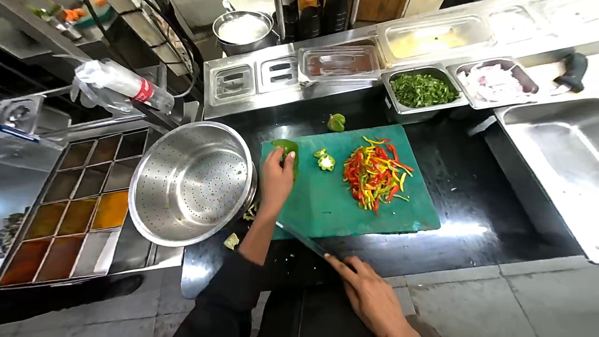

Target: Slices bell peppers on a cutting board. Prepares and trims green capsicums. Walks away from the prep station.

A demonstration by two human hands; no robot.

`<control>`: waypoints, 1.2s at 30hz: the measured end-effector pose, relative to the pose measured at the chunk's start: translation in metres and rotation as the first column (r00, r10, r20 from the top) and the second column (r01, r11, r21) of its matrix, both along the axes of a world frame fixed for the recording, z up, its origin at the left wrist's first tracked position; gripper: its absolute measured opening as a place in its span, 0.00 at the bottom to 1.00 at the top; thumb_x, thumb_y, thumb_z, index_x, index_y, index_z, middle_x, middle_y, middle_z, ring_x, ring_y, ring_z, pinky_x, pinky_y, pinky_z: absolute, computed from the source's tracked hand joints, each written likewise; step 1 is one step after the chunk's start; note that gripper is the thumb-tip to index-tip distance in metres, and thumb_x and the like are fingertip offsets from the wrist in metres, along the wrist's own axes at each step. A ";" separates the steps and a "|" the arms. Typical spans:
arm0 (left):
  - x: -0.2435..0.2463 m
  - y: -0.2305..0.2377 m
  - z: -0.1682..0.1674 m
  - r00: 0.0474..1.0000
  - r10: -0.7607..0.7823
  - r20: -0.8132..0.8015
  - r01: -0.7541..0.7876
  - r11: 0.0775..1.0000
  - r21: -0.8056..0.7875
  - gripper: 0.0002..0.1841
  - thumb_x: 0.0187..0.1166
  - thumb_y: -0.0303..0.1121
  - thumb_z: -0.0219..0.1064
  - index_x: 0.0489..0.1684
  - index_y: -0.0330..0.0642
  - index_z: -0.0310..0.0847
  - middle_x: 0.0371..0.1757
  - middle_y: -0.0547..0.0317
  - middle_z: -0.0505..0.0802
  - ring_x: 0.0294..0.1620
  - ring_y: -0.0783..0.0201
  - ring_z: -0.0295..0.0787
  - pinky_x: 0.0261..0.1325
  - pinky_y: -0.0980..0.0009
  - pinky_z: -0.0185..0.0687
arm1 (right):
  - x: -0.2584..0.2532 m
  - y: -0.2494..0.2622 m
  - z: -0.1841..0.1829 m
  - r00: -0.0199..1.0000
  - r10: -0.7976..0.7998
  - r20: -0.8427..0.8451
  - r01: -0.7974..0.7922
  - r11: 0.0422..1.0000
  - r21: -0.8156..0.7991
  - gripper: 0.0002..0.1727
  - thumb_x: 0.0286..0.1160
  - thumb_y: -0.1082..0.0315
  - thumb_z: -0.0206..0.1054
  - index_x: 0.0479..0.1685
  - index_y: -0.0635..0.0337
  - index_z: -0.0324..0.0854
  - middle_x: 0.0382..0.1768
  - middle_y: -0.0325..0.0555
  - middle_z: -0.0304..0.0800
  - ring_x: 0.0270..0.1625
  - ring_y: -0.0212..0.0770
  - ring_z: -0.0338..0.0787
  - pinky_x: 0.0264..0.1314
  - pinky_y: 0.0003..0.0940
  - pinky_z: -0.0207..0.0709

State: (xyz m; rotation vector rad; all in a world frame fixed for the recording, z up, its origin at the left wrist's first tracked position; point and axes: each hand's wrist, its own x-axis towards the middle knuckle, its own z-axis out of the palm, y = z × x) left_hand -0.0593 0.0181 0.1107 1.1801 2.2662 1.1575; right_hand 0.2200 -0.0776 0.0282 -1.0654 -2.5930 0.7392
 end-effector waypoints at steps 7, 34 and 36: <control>-0.002 0.035 -0.038 0.962 -0.187 -0.197 0.114 0.936 -0.332 0.26 0.88 0.43 0.61 0.78 0.33 0.75 0.80 0.36 0.78 0.80 0.36 0.72 0.80 0.42 0.68 | 0.004 0.014 0.006 0.989 -0.118 0.085 0.125 0.989 -0.084 0.31 0.75 0.71 0.64 0.78 0.31 0.81 0.54 0.52 0.91 0.43 0.56 0.94 0.33 0.53 0.87; -0.096 -0.131 -0.019 0.361 0.351 0.864 -0.908 0.342 0.240 0.32 0.93 0.54 0.48 0.87 0.42 0.55 0.78 0.42 0.76 0.63 0.50 0.88 0.62 0.56 0.87 | -0.116 0.125 0.083 0.954 0.050 0.295 -0.030 0.997 -0.072 0.30 0.86 0.67 0.59 0.86 0.29 0.71 0.63 0.52 0.86 0.54 0.57 0.91 0.51 0.56 0.85; -0.084 -0.132 -0.044 0.400 0.456 0.795 -0.902 0.350 0.253 0.29 0.96 0.50 0.40 0.82 0.35 0.58 0.66 0.45 0.80 0.53 0.57 0.89 0.57 0.60 0.88 | -0.106 0.125 0.078 0.970 0.039 0.241 -0.017 0.996 -0.092 0.30 0.85 0.67 0.59 0.85 0.31 0.73 0.62 0.53 0.87 0.52 0.57 0.92 0.51 0.57 0.86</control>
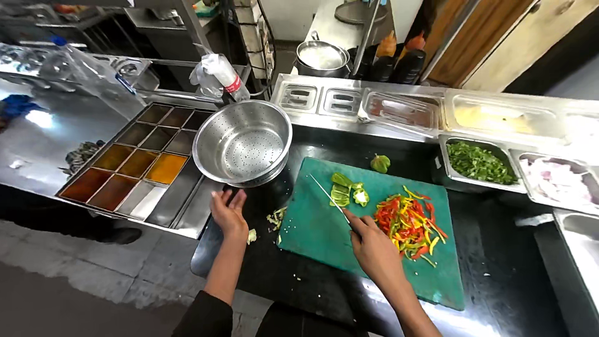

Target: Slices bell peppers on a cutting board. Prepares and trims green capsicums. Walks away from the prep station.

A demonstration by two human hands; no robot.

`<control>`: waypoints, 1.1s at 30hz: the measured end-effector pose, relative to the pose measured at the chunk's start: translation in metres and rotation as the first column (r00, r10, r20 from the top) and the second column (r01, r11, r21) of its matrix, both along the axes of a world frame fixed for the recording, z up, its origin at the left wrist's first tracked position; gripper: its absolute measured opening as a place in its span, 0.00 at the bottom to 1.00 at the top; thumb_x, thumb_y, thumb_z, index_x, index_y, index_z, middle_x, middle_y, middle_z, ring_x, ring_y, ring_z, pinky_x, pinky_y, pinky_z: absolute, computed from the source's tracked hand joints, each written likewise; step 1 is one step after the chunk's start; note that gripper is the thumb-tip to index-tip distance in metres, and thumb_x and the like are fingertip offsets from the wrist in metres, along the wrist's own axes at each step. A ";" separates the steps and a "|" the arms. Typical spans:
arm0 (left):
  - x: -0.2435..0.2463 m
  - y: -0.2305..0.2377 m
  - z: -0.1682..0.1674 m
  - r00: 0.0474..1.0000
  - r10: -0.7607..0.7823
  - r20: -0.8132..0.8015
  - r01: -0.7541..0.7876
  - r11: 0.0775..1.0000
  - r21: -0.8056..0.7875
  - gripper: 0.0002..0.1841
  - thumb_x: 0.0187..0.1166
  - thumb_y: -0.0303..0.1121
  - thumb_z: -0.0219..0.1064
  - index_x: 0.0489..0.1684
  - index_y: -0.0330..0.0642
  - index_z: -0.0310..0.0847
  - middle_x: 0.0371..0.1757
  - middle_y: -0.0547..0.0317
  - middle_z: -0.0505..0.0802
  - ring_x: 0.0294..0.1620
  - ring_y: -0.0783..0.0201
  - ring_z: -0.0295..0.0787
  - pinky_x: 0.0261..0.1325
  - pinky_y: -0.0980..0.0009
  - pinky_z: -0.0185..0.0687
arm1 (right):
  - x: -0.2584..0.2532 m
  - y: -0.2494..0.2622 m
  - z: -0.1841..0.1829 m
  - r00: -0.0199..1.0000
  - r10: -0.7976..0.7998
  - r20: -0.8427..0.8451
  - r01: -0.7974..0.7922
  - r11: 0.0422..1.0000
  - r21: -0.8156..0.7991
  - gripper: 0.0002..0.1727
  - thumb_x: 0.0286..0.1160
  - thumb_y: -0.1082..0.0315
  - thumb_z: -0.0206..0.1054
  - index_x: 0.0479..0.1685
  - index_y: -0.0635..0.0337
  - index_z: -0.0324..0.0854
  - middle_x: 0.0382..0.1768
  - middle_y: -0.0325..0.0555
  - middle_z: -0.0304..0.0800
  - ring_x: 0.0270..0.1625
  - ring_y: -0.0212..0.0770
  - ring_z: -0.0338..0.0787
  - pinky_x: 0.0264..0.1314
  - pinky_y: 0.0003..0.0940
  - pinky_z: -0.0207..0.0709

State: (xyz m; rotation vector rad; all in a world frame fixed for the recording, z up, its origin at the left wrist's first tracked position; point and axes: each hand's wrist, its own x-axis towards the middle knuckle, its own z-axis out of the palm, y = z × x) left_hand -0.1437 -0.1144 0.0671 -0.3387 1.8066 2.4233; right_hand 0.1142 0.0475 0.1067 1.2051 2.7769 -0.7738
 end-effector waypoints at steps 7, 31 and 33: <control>-0.023 0.050 -0.062 0.405 -0.887 -0.222 0.558 0.432 -0.709 0.25 0.95 0.41 0.46 0.82 0.35 0.71 0.83 0.44 0.78 0.85 0.51 0.72 0.89 0.51 0.61 | 0.041 -0.028 -0.037 0.981 -0.119 -0.150 0.092 0.980 -0.175 0.29 0.82 0.65 0.63 0.83 0.36 0.76 0.60 0.51 0.88 0.48 0.51 0.92 0.48 0.55 0.86; -0.053 -0.064 -0.071 0.195 -0.928 -0.319 0.633 0.367 -0.682 0.35 0.91 0.58 0.43 0.61 0.38 0.90 0.67 0.56 0.92 0.75 0.62 0.84 0.83 0.59 0.74 | -0.043 -0.041 -0.034 0.993 -0.055 0.106 0.055 0.998 0.008 0.30 0.85 0.68 0.57 0.86 0.33 0.72 0.66 0.55 0.85 0.57 0.57 0.91 0.52 0.53 0.86; -0.055 -0.051 -0.069 0.262 -0.901 -0.346 0.622 0.432 -0.653 0.33 0.92 0.55 0.43 0.63 0.36 0.88 0.67 0.54 0.92 0.74 0.61 0.85 0.82 0.58 0.75 | -0.029 -0.066 -0.039 0.998 0.000 0.064 0.000 1.000 0.002 0.30 0.83 0.69 0.59 0.85 0.35 0.74 0.62 0.56 0.86 0.51 0.56 0.92 0.47 0.52 0.87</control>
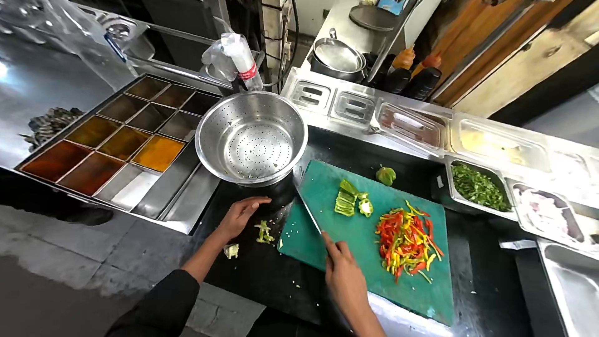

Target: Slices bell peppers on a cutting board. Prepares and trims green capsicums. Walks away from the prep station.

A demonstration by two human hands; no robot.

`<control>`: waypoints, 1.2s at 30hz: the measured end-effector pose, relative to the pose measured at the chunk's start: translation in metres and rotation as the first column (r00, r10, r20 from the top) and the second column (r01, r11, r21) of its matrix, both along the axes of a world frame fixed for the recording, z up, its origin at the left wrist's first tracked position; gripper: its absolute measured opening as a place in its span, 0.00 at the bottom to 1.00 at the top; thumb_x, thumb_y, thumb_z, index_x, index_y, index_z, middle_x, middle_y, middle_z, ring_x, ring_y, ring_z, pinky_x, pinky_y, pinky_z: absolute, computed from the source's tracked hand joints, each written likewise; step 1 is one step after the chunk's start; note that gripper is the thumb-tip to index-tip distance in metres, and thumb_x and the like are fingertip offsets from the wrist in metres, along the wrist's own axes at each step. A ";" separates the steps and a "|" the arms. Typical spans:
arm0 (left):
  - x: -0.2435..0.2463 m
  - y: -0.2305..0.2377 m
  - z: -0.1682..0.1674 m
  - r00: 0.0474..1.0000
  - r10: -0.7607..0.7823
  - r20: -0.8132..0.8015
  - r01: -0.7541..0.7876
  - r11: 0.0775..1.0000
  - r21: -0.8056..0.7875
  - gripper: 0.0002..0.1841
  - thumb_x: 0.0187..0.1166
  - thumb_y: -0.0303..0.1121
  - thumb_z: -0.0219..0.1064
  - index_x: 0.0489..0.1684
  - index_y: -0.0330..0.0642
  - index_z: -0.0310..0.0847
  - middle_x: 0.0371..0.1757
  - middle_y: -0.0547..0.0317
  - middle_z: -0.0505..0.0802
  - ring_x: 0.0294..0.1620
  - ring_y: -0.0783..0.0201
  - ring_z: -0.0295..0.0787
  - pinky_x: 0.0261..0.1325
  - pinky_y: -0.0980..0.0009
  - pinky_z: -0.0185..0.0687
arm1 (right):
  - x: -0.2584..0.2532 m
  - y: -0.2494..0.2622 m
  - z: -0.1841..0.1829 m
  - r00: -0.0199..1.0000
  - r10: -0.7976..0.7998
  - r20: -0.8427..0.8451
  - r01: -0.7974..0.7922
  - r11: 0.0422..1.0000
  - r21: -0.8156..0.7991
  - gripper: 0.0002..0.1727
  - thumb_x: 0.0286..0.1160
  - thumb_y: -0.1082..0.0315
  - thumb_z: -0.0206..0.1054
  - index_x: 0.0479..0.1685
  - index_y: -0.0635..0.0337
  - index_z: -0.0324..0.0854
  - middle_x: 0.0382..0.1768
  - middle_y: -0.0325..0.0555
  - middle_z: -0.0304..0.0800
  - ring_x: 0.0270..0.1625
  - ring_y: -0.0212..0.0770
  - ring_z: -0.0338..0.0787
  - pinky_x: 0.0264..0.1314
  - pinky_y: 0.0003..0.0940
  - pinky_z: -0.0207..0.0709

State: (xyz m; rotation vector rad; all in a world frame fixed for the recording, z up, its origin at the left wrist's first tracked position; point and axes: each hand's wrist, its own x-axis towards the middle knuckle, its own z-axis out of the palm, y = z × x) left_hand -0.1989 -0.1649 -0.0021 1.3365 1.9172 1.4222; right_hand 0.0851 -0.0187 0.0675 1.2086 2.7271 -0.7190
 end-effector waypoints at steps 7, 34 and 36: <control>-0.008 0.024 0.010 0.999 0.041 0.031 -0.041 0.999 -0.015 0.30 0.91 0.51 0.45 0.64 0.37 0.87 0.66 0.53 0.92 0.73 0.62 0.85 0.81 0.57 0.74 | -0.021 0.007 0.002 0.977 -0.212 0.028 0.212 0.977 -0.015 0.29 0.87 0.66 0.56 0.87 0.36 0.71 0.69 0.54 0.83 0.58 0.55 0.91 0.55 0.51 0.86; 0.034 -0.069 -0.031 0.973 0.190 -0.132 -0.183 0.981 0.068 0.26 0.87 0.44 0.55 0.67 0.30 0.83 0.68 0.38 0.88 0.69 0.43 0.86 0.74 0.44 0.76 | -0.020 -0.155 -0.013 0.856 -0.517 -0.005 0.517 0.856 0.014 0.29 0.88 0.67 0.54 0.87 0.34 0.71 0.69 0.54 0.83 0.62 0.56 0.89 0.56 0.51 0.85; 0.032 -0.067 -0.032 0.974 0.191 -0.122 -0.181 0.980 0.086 0.25 0.86 0.43 0.56 0.66 0.30 0.84 0.68 0.37 0.88 0.69 0.42 0.86 0.74 0.44 0.76 | -0.023 -0.158 -0.015 0.852 -0.521 0.042 0.521 0.853 0.018 0.30 0.88 0.67 0.54 0.88 0.33 0.68 0.70 0.54 0.82 0.63 0.57 0.88 0.57 0.50 0.85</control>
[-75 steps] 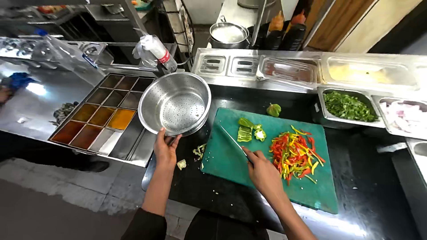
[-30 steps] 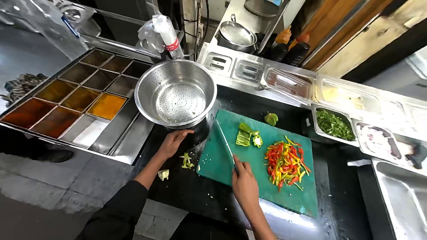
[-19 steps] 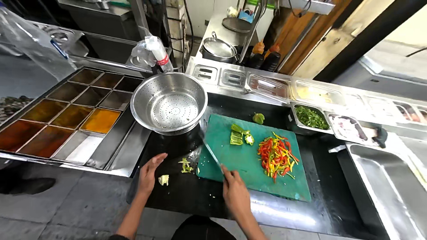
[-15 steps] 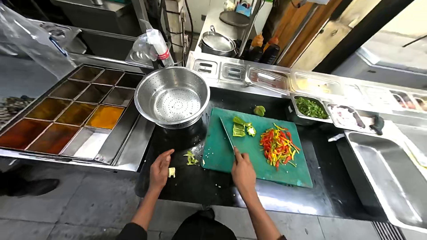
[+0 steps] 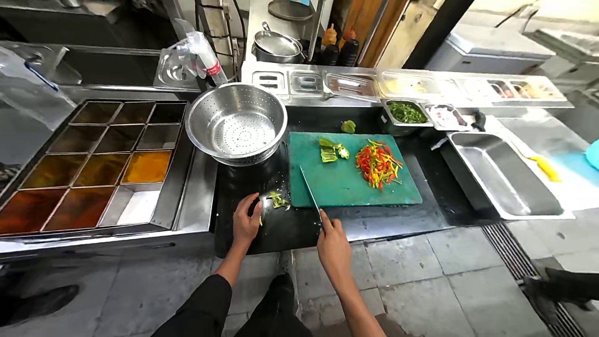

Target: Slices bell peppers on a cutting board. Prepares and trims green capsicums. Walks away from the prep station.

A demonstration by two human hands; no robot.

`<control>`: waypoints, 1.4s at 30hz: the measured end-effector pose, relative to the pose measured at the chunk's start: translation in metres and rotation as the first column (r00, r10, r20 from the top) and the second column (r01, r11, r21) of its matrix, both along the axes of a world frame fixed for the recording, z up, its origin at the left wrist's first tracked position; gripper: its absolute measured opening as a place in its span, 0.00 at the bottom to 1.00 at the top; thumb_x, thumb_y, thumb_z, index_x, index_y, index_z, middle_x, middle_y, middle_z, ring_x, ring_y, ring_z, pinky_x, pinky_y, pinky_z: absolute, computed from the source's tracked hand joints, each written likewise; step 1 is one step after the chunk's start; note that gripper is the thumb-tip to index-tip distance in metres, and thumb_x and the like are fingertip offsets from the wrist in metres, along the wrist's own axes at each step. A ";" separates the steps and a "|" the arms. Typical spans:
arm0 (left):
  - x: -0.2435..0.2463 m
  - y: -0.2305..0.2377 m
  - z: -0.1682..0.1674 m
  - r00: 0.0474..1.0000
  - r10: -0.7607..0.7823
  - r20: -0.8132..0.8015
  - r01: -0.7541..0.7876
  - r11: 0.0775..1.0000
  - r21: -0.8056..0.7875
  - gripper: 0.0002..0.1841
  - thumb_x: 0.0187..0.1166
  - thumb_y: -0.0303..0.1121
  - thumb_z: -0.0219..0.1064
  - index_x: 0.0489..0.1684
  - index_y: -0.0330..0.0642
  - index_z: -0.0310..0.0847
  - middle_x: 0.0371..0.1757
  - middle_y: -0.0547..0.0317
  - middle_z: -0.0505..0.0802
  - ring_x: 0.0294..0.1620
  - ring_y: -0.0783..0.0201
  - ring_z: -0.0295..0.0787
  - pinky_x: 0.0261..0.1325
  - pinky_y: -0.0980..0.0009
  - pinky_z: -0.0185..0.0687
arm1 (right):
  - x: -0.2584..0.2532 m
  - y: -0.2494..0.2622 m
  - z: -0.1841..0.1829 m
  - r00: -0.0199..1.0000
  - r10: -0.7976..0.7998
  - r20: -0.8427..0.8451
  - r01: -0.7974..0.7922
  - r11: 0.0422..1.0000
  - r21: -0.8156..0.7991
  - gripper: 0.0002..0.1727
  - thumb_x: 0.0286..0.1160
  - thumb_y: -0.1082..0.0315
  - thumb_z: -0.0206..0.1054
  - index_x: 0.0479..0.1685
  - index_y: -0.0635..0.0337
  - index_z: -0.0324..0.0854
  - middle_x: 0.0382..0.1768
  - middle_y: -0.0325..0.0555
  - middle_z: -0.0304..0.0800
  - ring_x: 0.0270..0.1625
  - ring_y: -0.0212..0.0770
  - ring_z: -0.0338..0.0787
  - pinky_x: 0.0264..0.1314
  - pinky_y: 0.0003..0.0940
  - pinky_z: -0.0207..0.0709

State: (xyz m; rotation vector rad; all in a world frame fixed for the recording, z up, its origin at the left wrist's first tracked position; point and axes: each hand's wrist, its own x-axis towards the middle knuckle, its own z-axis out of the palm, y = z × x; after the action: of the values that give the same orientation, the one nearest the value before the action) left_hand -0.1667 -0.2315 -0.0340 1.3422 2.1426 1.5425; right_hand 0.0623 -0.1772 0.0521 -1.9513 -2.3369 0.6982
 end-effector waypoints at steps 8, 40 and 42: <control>0.001 -0.009 0.002 0.995 -0.097 -0.006 0.097 0.994 0.058 0.34 0.85 0.56 0.55 0.77 0.35 0.76 0.81 0.40 0.78 0.84 0.44 0.70 0.85 0.46 0.63 | -0.005 -0.070 -0.005 0.969 0.043 -0.243 -0.027 0.997 0.068 0.27 0.84 0.67 0.61 0.83 0.39 0.77 0.65 0.54 0.86 0.58 0.55 0.91 0.55 0.52 0.86; -0.067 0.124 0.011 0.539 -0.822 -0.186 0.657 0.548 -0.517 0.37 0.89 0.60 0.50 0.85 0.38 0.69 0.91 0.44 0.66 0.95 0.46 0.50 0.95 0.42 0.33 | 0.036 -0.151 -0.035 0.794 -0.604 -0.074 0.607 0.778 0.164 0.27 0.76 0.73 0.65 0.77 0.48 0.82 0.60 0.60 0.88 0.57 0.62 0.91 0.54 0.59 0.85; -0.069 0.109 0.006 0.473 -0.857 -0.204 0.720 0.510 -0.470 0.34 0.89 0.58 0.53 0.82 0.41 0.74 0.89 0.47 0.71 0.94 0.46 0.54 0.94 0.43 0.38 | 0.006 -0.172 -0.033 0.833 -0.546 -0.093 0.553 0.814 0.179 0.27 0.74 0.75 0.66 0.75 0.49 0.84 0.59 0.61 0.89 0.55 0.63 0.92 0.50 0.60 0.86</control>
State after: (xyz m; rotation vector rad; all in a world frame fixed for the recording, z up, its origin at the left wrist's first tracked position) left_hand -0.2361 -0.1222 -0.0278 2.2241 1.3659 0.5015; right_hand 0.0683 -0.3495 0.0186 -2.3149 -1.5929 0.4231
